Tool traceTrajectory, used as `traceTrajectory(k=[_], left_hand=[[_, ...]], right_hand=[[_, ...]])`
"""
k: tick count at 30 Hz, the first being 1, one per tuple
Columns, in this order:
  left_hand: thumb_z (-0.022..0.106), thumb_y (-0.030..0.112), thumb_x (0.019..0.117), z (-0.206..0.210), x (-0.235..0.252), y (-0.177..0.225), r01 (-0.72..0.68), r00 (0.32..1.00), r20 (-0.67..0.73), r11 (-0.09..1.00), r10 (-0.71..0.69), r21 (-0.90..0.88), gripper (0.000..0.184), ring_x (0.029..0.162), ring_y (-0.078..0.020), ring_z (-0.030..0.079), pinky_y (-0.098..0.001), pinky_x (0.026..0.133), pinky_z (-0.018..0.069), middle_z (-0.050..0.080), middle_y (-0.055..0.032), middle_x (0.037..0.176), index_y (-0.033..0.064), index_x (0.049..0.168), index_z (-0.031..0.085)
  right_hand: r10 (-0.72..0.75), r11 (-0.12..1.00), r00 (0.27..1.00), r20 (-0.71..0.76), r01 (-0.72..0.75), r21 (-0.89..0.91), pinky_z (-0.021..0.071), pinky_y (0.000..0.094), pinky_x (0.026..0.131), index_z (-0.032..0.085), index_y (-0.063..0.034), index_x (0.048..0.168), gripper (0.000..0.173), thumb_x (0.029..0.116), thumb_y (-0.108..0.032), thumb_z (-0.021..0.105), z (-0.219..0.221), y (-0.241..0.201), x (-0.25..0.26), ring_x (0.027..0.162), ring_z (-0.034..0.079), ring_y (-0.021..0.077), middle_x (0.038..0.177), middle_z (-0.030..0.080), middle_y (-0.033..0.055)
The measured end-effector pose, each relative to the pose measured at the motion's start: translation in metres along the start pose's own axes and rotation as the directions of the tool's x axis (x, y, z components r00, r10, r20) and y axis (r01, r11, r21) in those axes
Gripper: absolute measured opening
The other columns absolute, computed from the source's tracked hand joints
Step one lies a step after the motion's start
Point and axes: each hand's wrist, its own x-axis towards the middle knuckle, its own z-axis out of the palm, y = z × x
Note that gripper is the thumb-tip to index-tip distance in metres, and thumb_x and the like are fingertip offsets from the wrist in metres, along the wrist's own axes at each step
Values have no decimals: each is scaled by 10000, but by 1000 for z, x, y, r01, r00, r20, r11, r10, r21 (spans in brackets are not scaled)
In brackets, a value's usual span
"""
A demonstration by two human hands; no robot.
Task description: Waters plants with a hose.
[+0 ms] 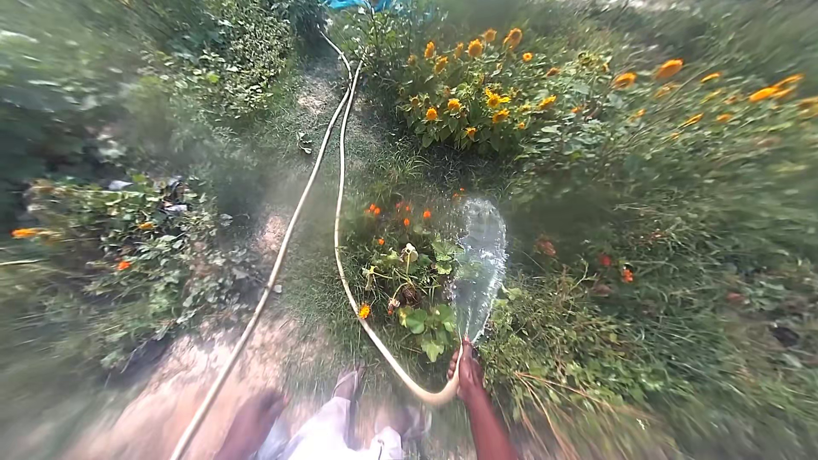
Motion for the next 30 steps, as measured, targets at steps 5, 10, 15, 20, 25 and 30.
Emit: traceTrajectory(k=[5, 10, 15, 20, 25, 30], left_hand=[[683, 273, 983, 1, 0, -3, 6, 1000, -7, 1000, -6, -23, 270, 917, -243, 700, -473, 887, 554, 731, -124, 990, 44, 1121, 717], [692, 260, 974, 4, 3, -11, -12, 1000, -16, 999, 11, -38, 254, 892, -228, 701, -457, 869, 561, 732, -113, 971, 42, 1101, 719], [696, 259, 971, 6, 6, -14, -5, 1000, -26, 1000, 4, -25, 248, 923, -224, 706, -455, 895, 563, 737, -108, 998, 54, 1110, 720], [686, 252, 982, 2, 1, -5, 9, 1000, -2, 999, -9, -38, 289, 958, -255, 703, -472, 922, 552, 730, -146, 1047, 23, 1157, 704], [696, 255, 974, -2, 0, -7, -13, 1000, 8, 998, 14, -54, 313, 961, -267, 701, -489, 920, 551, 727, -162, 1041, 8, 1166, 699], [675, 230, 986, -8, -2, 4, -3, 999, 43, 999, 5, -46, 308, 925, -273, 694, -483, 892, 548, 721, -180, 1022, -22, 1162, 689]], right_hand=[[15, 999, 1000, 11, -15, -34, 459, 315, 485, 524, -61, 827, 601, 1099, -548, 299, 3, -6, -13, 471, 474, 147, 585, 453, 21], [31, 999, 999, 17, -31, -39, 461, 331, 483, 529, -65, 827, 603, 1091, -564, 318, 6, 9, 2, 467, 470, 155, 586, 459, 23], [38, 998, 999, 18, -37, -46, 460, 329, 491, 536, -55, 838, 607, 1091, -563, 321, 10, 11, -3, 477, 470, 155, 595, 457, 27], [46, 994, 999, 29, -43, -101, 451, 314, 497, 538, -39, 851, 597, 1109, -519, 295, 14, 0, -21, 485, 466, 147, 601, 450, 28], [44, 988, 998, 37, -38, -153, 462, 335, 519, 573, -37, 877, 616, 1101, -543, 300, 16, 15, -12, 520, 499, 159, 630, 490, 39], [67, 967, 997, 29, -58, -247, 475, 353, 585, 602, -9, 907, 640, 1111, -519, 273, 21, 6, -29, 574, 519, 174, 672, 515, 59]])
